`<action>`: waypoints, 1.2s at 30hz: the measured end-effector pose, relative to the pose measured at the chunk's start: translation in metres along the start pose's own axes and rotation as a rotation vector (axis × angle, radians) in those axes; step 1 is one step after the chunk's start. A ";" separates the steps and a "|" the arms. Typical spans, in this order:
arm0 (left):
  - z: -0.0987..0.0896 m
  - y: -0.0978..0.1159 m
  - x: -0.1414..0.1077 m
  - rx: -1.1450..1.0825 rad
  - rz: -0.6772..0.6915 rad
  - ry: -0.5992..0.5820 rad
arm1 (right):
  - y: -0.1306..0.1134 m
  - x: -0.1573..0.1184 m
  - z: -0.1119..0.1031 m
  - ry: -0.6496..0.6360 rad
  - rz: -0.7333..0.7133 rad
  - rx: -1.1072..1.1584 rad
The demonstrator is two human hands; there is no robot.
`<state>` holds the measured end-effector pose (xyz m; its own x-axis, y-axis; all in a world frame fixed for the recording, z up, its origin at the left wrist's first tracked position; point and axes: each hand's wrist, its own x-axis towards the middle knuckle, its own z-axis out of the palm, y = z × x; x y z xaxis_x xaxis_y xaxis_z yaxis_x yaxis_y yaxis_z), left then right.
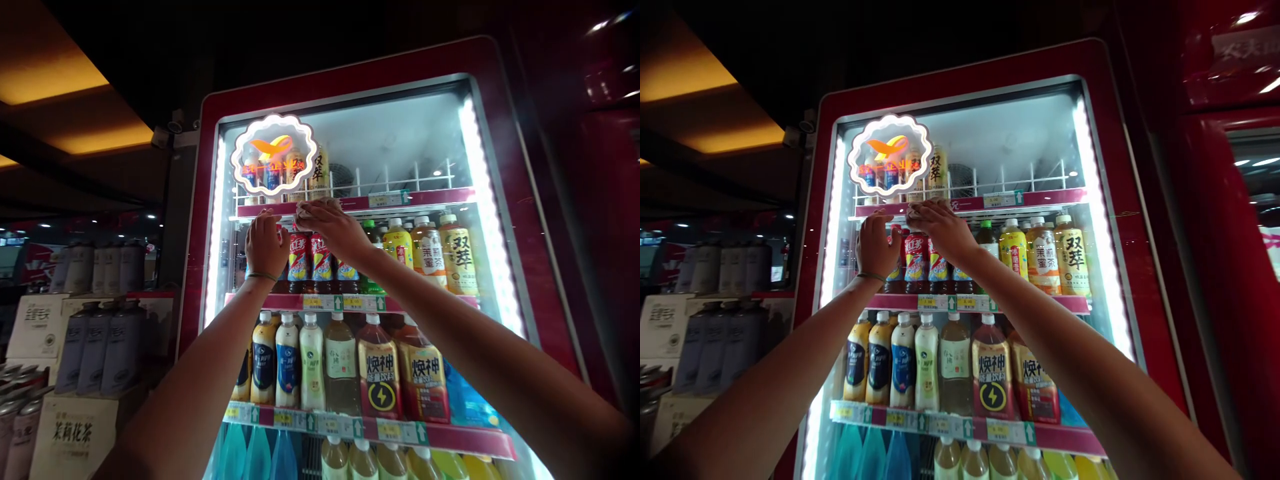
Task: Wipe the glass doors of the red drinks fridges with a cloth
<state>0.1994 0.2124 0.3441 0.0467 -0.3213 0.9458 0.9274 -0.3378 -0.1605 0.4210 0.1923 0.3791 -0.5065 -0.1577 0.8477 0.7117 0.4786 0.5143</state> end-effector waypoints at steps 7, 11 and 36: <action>0.000 -0.001 0.002 -0.108 0.116 -0.102 | 0.052 -0.024 -0.031 0.159 0.257 -0.069; -0.002 -0.003 0.004 -0.178 0.179 -0.158 | 0.043 -0.040 -0.039 0.020 0.070 -0.072; 0.055 0.163 -0.003 -0.224 0.184 -0.152 | 0.122 -0.128 -0.106 0.129 0.463 -0.077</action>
<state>0.3708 0.2066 0.3301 0.2763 -0.2645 0.9239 0.7942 -0.4785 -0.3745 0.6245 0.1793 0.3469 -0.0666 -0.0515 0.9965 0.8846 0.4590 0.0828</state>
